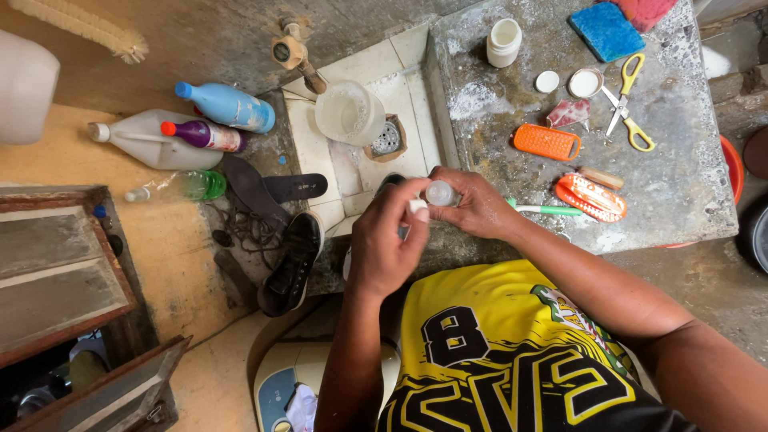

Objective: The person applies adhesive and scrubs the soles of a pair of shoes using a brush and liquid solution at a workstation near a sink.

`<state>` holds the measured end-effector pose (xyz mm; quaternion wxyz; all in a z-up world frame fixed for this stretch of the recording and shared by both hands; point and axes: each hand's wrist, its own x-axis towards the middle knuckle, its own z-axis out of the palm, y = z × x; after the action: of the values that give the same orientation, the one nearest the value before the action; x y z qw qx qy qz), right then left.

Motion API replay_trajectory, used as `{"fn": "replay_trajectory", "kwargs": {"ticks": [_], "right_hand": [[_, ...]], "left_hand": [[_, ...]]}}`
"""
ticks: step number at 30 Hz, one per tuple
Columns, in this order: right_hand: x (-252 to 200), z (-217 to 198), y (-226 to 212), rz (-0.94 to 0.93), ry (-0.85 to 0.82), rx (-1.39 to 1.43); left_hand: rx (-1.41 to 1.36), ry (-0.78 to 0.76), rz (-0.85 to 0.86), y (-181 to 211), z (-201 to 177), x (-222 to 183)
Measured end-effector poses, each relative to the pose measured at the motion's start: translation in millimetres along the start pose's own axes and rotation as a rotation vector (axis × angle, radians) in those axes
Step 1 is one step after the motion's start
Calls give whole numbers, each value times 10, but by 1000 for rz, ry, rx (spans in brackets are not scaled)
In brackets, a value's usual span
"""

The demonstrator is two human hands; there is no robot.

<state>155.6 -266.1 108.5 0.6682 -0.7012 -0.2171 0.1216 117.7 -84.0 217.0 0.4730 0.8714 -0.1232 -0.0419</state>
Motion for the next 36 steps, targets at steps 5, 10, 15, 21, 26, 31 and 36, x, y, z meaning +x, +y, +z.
{"fn": "replay_trajectory", "kwargs": {"ticks": [5, 10, 15, 21, 26, 31, 36], "right_hand": [[-19, -46, -23, 29, 43, 15], [-40, -92, -8, 72, 30, 44], [-68, -81, 44, 123, 27, 2], [-88, -19, 121, 121, 1, 22], [-68, -26, 137, 119, 5, 55], [-152, -87, 158, 191, 20, 25], [-155, -185, 255, 154, 44, 49]], "left_hand": [[-1155, 49, -162, -398, -53, -5], [-1410, -5, -70, -626, -43, -144], [-1497, 4, -79, -696, 7, -176], [-1649, 22, -73, -736, -4, -169], [-1737, 52, 63, -918, 6, -172], [-1782, 517, 432, -1496, -973, -680], [-1469, 926, 563, -2282, -2867, -1663]]}}
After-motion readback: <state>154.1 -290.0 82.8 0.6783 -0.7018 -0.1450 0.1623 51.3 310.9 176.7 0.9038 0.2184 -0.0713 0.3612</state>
